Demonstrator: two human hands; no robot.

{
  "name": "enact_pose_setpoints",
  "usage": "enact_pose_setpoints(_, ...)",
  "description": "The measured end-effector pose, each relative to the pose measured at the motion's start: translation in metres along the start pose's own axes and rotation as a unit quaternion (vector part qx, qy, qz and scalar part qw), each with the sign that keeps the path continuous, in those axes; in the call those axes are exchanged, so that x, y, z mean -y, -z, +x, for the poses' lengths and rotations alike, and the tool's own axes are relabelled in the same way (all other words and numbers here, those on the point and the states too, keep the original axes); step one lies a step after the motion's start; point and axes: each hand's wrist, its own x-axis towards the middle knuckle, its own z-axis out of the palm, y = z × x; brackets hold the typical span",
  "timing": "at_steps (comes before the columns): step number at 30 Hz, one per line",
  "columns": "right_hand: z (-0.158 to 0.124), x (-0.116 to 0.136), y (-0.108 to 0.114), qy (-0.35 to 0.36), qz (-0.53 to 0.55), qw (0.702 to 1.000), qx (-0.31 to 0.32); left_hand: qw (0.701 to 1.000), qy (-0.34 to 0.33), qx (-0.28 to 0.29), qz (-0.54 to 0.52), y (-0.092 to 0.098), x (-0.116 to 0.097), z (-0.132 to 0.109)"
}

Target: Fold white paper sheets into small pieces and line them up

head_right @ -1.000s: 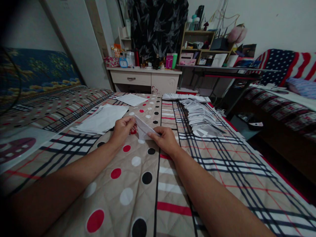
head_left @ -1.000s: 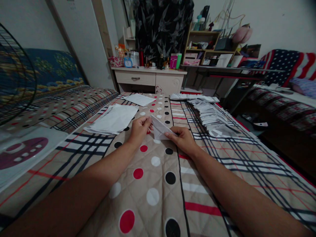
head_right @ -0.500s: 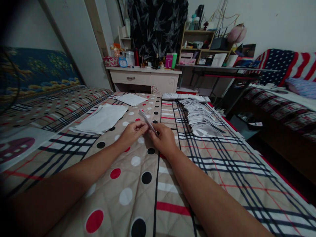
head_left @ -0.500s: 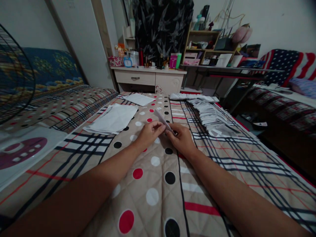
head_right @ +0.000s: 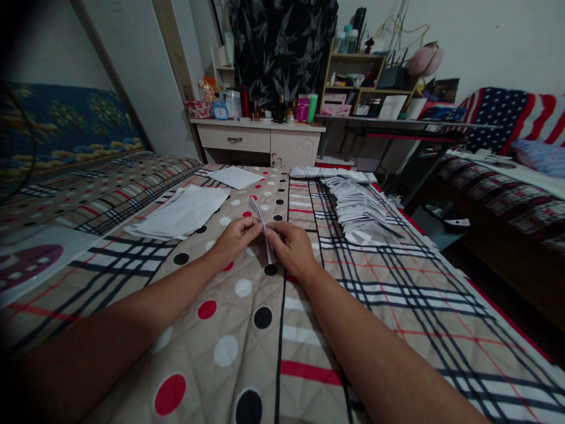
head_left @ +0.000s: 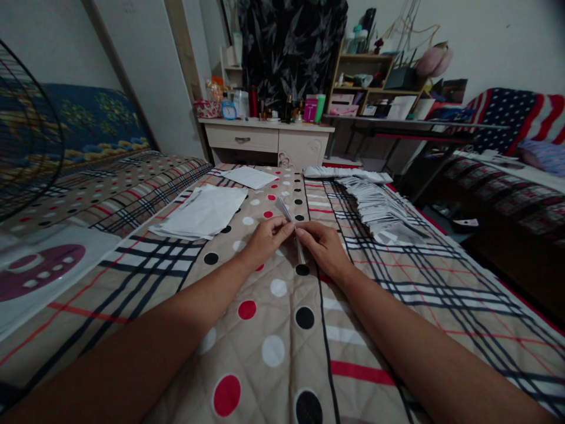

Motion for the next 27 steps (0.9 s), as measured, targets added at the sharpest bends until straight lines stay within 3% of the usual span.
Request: enact_pose_setpoints(27,0.0007,0.0000,-0.0013,-0.006,-0.006,1.000,0.002,1.000,0.013,-0.005,0.017,0.0000,-0.0048,-0.0010)
